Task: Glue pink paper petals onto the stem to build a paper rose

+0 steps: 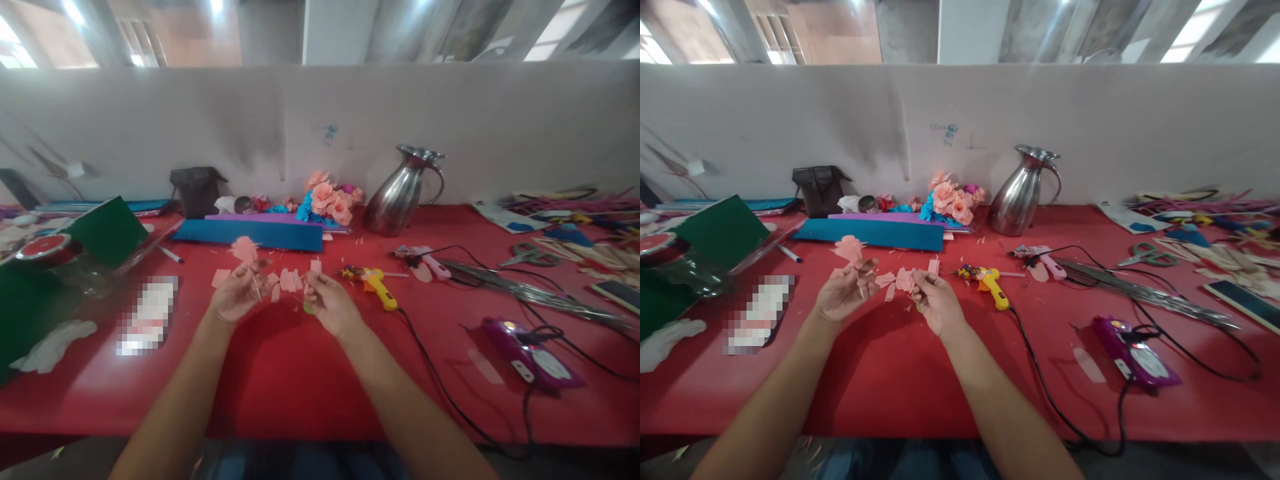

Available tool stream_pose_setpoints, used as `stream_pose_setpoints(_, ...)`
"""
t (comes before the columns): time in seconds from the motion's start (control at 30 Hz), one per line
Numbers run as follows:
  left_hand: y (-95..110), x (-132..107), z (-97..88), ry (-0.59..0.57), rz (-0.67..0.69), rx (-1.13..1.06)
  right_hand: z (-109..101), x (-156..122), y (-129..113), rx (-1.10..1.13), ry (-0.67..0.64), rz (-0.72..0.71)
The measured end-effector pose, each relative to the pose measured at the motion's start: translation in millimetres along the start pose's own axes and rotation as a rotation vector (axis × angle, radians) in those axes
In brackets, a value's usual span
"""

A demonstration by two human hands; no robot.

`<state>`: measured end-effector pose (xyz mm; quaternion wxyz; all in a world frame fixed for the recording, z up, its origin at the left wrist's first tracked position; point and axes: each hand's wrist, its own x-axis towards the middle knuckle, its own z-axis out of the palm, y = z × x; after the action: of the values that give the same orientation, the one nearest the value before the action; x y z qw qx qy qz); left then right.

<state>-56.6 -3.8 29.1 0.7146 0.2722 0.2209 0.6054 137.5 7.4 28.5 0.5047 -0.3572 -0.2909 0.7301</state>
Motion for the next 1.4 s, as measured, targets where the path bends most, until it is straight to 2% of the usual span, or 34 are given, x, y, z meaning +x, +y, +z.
stream_pose_setpoints(0.13,15.9,4.9,-12.6,0.213,0.147,-0.085,-3.5,3.5,-5.2,-0.002,0.083,-0.098)
stream_pose_setpoints(0.23,22.7,7.5,-19.6,0.3,0.151,-0.089,-4.5,3.0,-9.9,-0.077,0.119,-0.193)
stream_pose_setpoints(0.37,22.6,6.2,-19.0,0.206,0.087,-0.04,-3.2,2.5,-10.4,-0.22,0.121,-0.259)
stream_pose_setpoints(0.5,5.1,4.8,-6.6,0.082,0.011,0.063,0.1,-0.6,-6.6,-0.299,0.096,-0.252)
stream_pose_setpoints(0.57,-9.1,5.7,1.0,0.077,0.003,0.161,1.6,-5.0,-5.4,-0.41,0.003,-0.21)
stream_pose_setpoints(0.67,-28.3,8.4,9.0,0.073,0.08,0.319,2.7,-11.6,-3.6,-0.711,-0.319,-0.04)
stream_pose_setpoints(0.7,-32.7,9.3,10.1,0.071,0.112,0.364,2.7,-12.7,-2.7,-0.821,-0.392,-0.011)
stream_pose_setpoints(0.73,-36.0,10.0,10.5,0.067,0.132,0.399,2.7,-12.8,-1.5,-0.915,-0.406,-0.026)
stream_pose_setpoints(0.8,-39.7,10.9,9.7,0.048,0.154,0.44,2.6,-10.6,1.1,-0.997,-0.256,-0.185)
stream_pose_setpoints(0.87,-41.1,11.4,8.2,0.027,0.165,0.453,2.6,-6.5,3.9,-0.917,-0.046,-0.372)
stream_pose_setpoints(0.93,-41.9,11.5,7.4,0.025,0.179,0.457,2.7,-3.0,7.1,-0.779,0.042,-0.456)
stream_pose_setpoints(1.17,-45.3,9.6,12.9,0.068,0.173,0.55,6.1,-3.2,20.6,-0.583,0.039,-0.476)
stream_pose_setpoints(1.3,-42.1,8.7,12.6,0.073,0.187,0.754,8.3,-5.7,13.8,-0.472,0.161,-0.372)
stream_pose_setpoints(1.4,-34.3,9.7,10.2,0.079,0.179,0.962,7.8,-5.7,3.0,-0.371,0.15,-0.362)
